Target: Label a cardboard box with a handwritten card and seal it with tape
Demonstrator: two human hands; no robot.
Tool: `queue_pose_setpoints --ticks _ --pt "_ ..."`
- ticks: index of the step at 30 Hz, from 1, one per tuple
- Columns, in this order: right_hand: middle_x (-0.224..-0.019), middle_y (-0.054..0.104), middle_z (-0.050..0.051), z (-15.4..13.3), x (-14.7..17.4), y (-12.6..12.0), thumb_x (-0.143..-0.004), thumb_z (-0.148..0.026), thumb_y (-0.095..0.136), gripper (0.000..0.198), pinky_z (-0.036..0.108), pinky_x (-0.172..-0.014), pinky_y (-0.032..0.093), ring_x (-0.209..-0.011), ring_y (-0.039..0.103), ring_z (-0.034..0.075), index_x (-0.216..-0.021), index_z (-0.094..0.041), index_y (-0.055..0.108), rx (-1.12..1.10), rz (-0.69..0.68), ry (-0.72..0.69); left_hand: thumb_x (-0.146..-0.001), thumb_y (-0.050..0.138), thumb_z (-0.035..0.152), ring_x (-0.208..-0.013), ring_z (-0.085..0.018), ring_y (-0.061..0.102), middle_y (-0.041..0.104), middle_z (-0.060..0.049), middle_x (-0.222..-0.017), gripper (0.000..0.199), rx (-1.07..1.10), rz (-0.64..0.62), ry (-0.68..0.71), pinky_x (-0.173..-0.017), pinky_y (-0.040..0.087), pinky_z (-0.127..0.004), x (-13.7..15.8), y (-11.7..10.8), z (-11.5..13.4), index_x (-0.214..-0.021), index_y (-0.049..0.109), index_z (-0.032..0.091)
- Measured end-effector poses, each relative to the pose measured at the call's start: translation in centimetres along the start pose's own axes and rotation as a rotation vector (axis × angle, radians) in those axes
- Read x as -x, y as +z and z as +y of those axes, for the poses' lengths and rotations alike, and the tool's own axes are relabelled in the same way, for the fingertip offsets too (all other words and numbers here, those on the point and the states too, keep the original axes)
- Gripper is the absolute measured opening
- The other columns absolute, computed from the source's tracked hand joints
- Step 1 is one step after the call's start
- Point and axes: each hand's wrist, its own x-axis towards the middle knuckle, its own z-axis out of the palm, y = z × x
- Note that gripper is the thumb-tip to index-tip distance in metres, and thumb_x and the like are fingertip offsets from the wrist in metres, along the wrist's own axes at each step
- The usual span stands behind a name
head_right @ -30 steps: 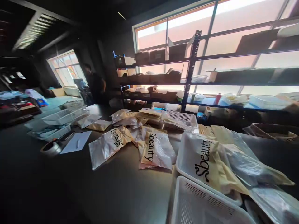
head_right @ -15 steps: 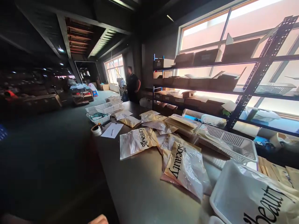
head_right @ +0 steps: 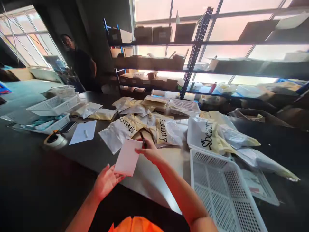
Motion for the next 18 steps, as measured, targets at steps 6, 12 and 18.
queue_pose_setpoints --ticks 6,12,18 --pt "-0.088 0.061 0.002 2.7 -2.3 16.5 -0.072 -0.038 0.075 0.054 0.029 -0.067 0.049 -0.078 0.057 0.017 -0.119 -0.019 0.059 0.134 -0.245 -0.143 -0.076 0.067 0.069 -0.115 -0.043 0.059 0.061 -0.019 -0.132 0.077 0.265 -0.441 -0.135 -0.098 0.044 -0.059 4.4 -6.3 9.7 -0.129 0.060 0.013" --pt "-0.135 0.052 0.012 2.9 1.0 24.2 -0.081 -0.046 0.073 0.064 0.046 -0.100 0.048 -0.121 0.052 0.029 -0.138 -0.026 0.051 0.584 -0.113 -0.633 -0.086 0.047 0.074 -0.112 -0.040 0.061 0.065 -0.020 -0.122 0.076 0.275 -0.197 0.186 -0.096 0.048 -0.057 6.9 -11.0 12.7 -0.125 0.061 0.011" --pt "-0.094 0.063 0.006 4.5 0.1 26.9 -0.073 -0.056 0.076 0.059 0.032 -0.068 0.054 -0.078 0.060 0.019 -0.116 -0.018 0.062 0.211 0.000 -0.259 -0.088 0.052 0.066 -0.106 -0.039 0.063 0.062 -0.021 -0.125 0.070 0.115 -0.279 0.132 -0.077 0.058 -0.048 8.2 -12.8 11.7 -0.132 0.059 0.011"
